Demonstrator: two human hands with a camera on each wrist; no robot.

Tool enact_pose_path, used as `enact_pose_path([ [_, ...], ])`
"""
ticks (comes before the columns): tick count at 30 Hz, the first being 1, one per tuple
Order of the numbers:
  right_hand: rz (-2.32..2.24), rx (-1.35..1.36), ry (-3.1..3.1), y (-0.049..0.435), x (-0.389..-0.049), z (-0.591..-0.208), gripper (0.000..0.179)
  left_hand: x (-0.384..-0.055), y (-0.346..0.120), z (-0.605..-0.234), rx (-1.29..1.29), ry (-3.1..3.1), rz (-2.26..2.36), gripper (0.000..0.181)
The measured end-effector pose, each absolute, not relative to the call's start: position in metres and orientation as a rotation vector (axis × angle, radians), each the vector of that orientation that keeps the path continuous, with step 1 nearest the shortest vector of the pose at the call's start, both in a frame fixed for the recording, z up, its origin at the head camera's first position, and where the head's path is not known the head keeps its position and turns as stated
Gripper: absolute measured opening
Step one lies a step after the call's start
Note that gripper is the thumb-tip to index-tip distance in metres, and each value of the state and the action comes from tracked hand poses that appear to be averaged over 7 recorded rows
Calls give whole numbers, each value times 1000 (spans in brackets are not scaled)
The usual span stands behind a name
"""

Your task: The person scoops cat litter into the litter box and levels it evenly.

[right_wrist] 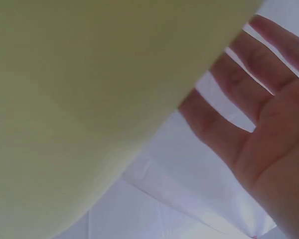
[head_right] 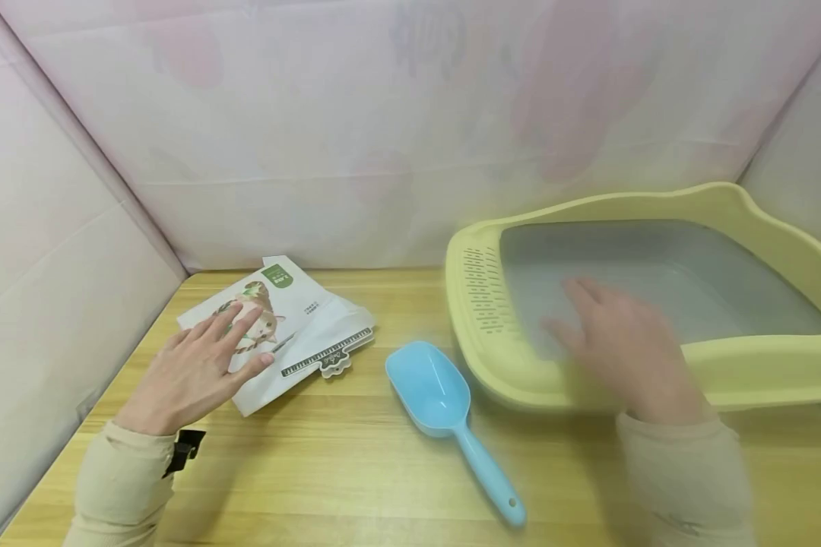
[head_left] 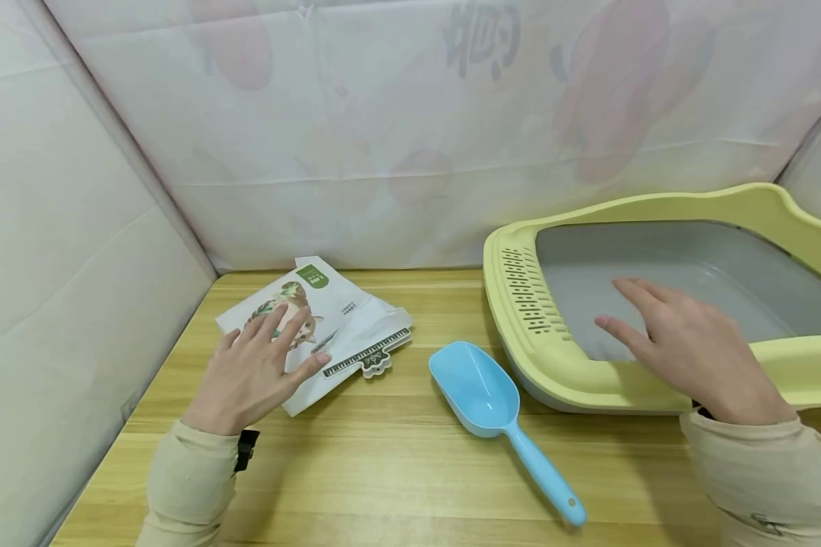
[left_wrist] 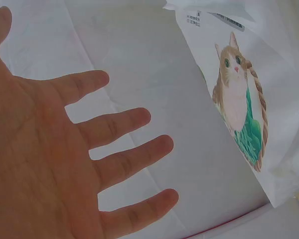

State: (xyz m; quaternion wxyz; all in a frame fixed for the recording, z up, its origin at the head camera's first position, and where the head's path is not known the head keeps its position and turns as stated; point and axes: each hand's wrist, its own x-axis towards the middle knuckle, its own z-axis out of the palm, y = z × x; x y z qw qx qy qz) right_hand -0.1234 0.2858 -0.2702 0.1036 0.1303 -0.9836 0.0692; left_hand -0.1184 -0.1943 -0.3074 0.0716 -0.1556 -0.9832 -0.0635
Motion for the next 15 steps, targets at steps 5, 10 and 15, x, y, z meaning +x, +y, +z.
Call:
enact_pose_path([
  [5,309,441,-2751,279,-120,-268,52,-120,-195,-308,-500,-2913,-168,71],
  [10,336,510,-2638,274,-120,-267,45,-122,-194,-308,-521,-2899,-170,65],
  [15,350,524,-2613,270,-121,-266,42,-123,-195,-308,-532,-2896,-153,65],
])
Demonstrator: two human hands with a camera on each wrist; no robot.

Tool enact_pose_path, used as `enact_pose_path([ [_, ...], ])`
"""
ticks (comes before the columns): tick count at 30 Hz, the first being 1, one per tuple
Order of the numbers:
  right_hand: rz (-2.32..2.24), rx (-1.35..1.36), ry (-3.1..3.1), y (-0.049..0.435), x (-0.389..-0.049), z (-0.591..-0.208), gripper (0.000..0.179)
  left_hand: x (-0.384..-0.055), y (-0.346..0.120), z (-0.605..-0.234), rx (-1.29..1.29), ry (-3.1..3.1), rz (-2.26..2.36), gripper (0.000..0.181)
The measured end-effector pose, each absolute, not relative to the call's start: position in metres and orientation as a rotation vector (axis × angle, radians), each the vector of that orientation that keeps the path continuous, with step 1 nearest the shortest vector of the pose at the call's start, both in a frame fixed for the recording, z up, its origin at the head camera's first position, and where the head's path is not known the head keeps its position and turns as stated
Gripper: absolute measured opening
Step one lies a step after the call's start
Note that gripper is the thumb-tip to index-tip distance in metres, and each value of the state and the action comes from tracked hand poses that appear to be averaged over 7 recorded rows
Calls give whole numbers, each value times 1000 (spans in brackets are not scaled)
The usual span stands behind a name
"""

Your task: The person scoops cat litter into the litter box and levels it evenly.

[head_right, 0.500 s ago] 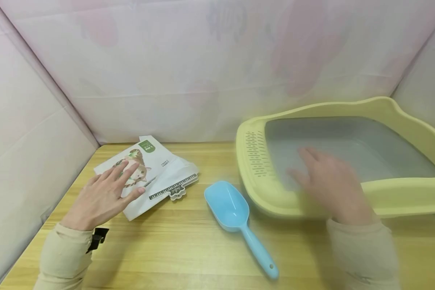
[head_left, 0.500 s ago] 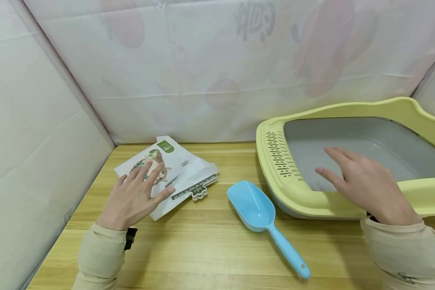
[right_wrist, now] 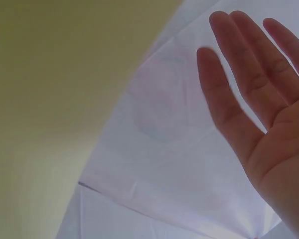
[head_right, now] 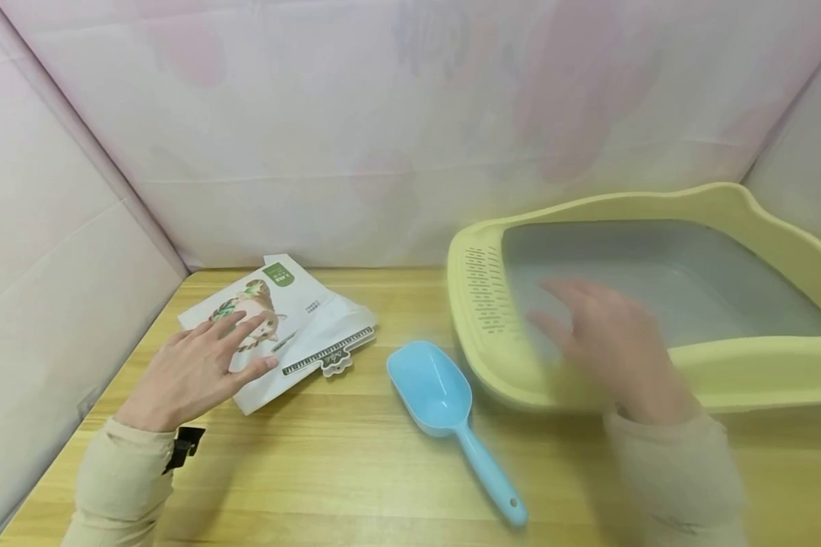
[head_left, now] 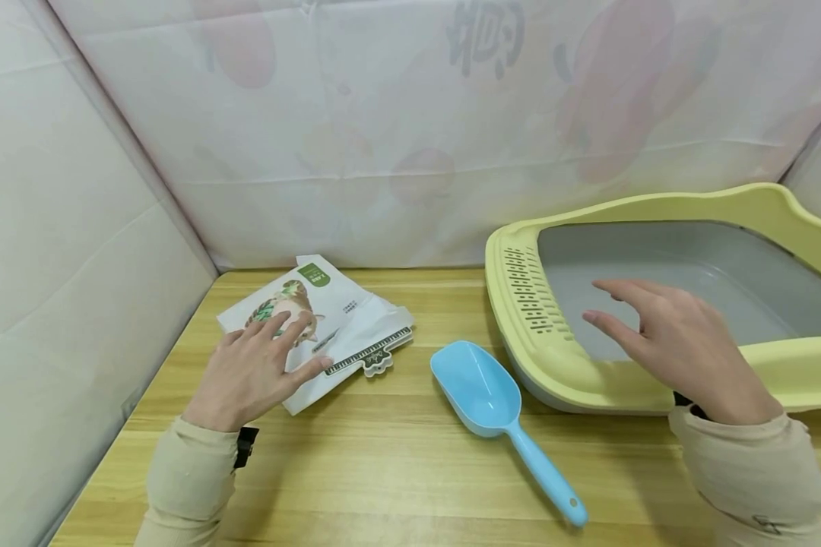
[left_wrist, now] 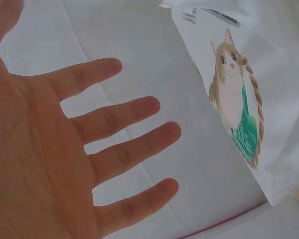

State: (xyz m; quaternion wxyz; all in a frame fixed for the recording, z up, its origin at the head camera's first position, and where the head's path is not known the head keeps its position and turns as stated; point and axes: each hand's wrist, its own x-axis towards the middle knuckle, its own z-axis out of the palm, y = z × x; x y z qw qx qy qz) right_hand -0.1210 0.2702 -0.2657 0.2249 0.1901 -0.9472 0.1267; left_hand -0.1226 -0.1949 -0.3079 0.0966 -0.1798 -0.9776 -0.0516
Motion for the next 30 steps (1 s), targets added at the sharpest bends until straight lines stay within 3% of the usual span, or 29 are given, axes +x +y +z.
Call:
enact_pose_path([
  [30,485,727,-2447,235,-129,-261,36,-121,-199,-319,-582,-2887,-22,60],
])
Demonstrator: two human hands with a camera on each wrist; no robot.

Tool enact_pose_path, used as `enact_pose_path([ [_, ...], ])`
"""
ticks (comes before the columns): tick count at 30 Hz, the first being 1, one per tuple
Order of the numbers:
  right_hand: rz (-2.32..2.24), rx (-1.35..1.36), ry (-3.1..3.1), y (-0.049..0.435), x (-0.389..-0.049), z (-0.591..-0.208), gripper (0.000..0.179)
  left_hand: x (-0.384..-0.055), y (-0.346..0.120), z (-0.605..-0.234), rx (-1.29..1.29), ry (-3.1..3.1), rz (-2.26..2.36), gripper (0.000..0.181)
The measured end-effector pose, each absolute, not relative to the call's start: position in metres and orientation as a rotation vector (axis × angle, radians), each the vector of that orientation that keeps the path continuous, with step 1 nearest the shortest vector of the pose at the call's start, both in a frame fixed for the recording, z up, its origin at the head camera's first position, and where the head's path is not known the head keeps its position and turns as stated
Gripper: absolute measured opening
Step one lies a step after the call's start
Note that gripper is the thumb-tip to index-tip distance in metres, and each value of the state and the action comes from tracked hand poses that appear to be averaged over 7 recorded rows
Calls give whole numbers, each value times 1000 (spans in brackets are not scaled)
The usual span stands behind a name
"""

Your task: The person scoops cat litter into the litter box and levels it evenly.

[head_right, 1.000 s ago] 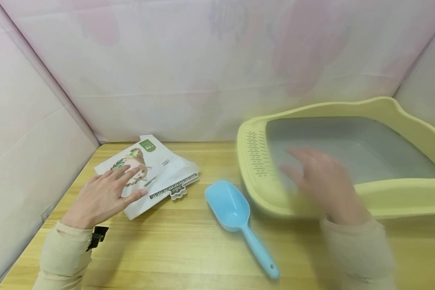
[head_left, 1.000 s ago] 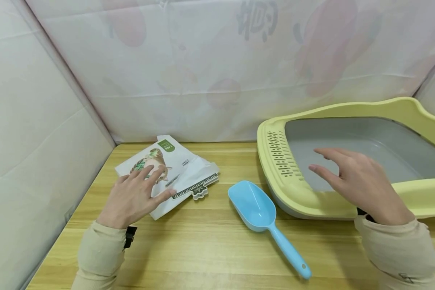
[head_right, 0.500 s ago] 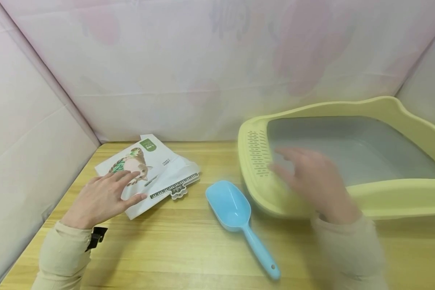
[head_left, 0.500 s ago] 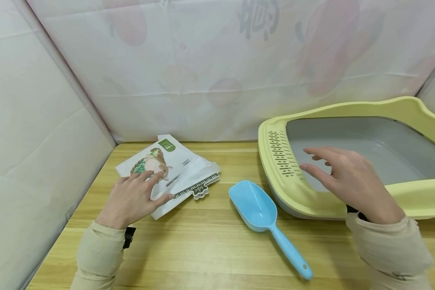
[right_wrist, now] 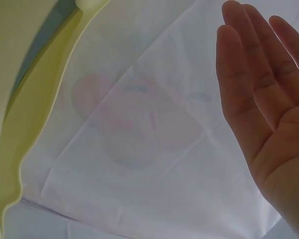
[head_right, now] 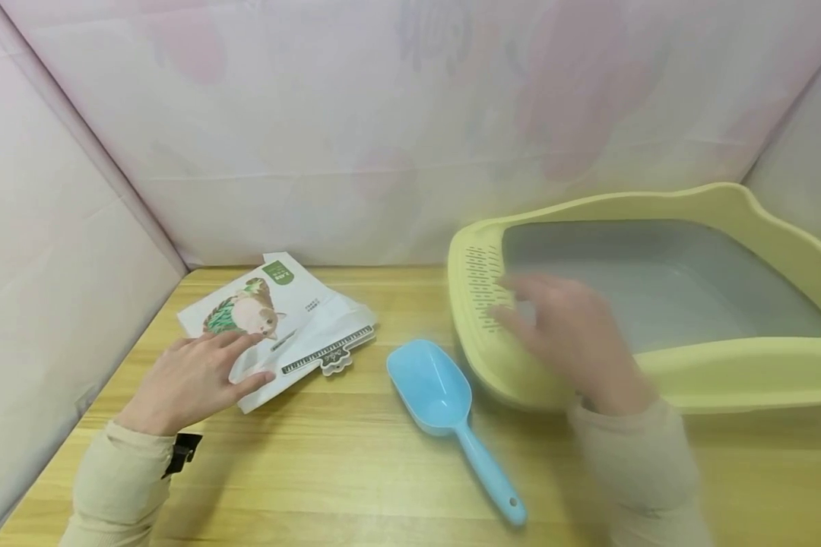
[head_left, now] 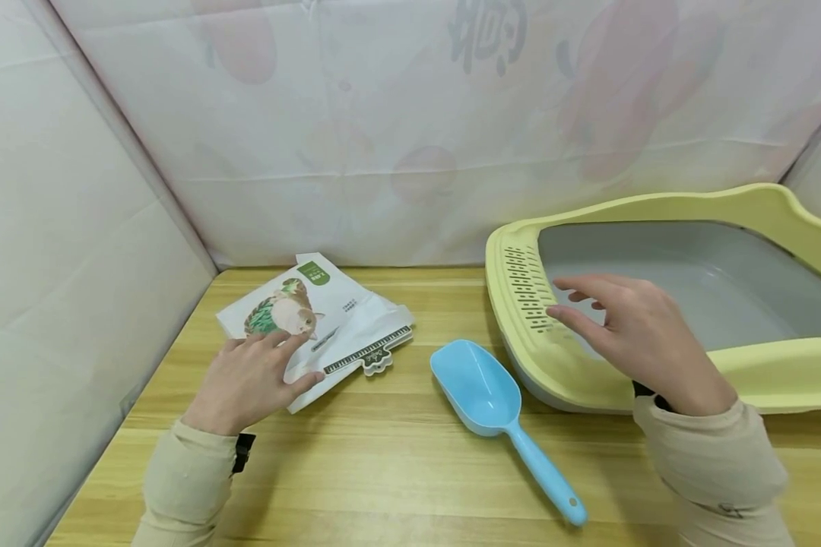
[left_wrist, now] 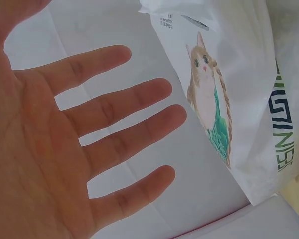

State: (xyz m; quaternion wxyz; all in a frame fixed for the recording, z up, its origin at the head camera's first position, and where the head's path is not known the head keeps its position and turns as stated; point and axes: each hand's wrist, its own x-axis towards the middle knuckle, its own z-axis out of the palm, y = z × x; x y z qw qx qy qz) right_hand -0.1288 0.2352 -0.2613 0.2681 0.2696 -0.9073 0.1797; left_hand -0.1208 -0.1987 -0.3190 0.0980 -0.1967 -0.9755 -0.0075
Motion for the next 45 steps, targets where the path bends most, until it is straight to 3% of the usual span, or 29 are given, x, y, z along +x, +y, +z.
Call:
enact_pose_path([
  [23,434,873,-2427,199,-140,-247,37,-118,-206,-328,-618,-2861,10,52],
  [45,463,954,-2425,174,-149,-256,22,-117,-207,-334,-615,-2889,-7,48],
])
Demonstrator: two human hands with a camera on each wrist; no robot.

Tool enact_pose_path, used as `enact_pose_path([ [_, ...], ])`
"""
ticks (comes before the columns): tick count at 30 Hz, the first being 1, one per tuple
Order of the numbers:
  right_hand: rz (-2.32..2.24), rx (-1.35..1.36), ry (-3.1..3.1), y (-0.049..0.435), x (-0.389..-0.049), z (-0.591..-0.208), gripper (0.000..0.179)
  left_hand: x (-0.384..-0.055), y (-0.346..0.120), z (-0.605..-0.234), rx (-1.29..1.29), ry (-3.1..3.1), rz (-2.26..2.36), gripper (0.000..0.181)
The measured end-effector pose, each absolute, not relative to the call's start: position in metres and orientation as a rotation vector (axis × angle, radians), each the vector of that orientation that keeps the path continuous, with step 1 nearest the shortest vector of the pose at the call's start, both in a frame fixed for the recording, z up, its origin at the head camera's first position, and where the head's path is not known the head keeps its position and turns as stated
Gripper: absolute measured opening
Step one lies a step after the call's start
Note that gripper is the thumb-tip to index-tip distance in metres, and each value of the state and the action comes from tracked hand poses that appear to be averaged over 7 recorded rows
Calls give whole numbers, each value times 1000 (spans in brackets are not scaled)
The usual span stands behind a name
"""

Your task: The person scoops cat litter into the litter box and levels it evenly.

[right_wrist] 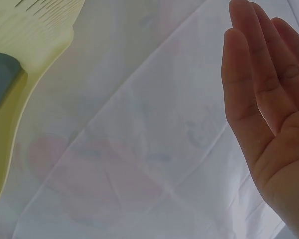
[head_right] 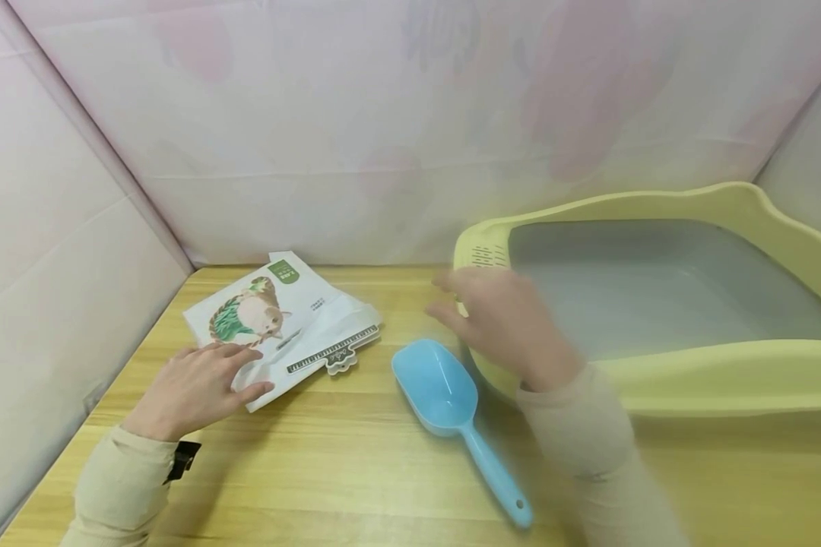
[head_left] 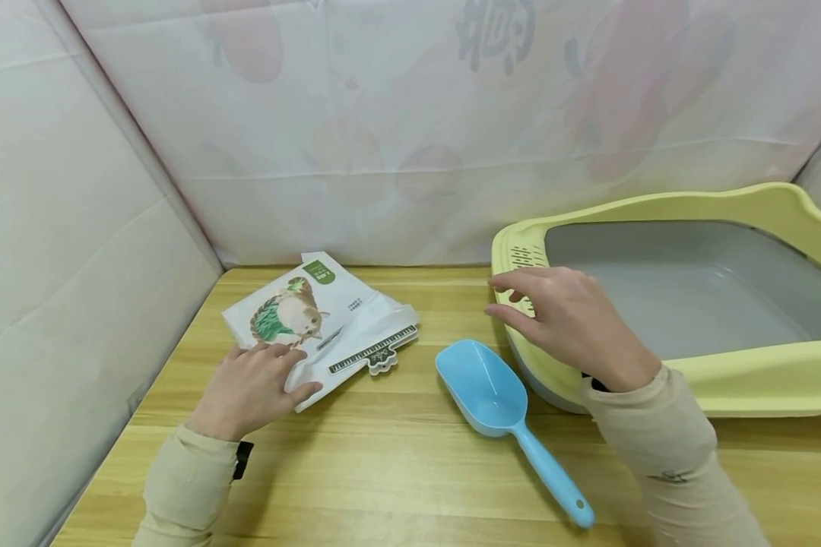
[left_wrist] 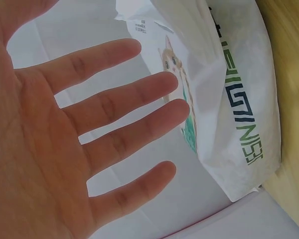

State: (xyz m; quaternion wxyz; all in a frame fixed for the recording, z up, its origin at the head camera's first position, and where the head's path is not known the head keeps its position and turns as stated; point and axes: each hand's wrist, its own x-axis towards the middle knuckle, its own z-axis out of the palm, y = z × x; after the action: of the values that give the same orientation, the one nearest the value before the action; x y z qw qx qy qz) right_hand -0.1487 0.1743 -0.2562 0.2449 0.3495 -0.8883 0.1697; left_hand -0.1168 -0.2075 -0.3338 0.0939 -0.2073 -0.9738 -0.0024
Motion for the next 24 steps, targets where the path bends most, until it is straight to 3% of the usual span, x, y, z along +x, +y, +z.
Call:
enact_pose_path([
  [24,468,1020,-2473,158,-152,-254,24,-120,-200,-338,-608,-2938,-7,47],
])
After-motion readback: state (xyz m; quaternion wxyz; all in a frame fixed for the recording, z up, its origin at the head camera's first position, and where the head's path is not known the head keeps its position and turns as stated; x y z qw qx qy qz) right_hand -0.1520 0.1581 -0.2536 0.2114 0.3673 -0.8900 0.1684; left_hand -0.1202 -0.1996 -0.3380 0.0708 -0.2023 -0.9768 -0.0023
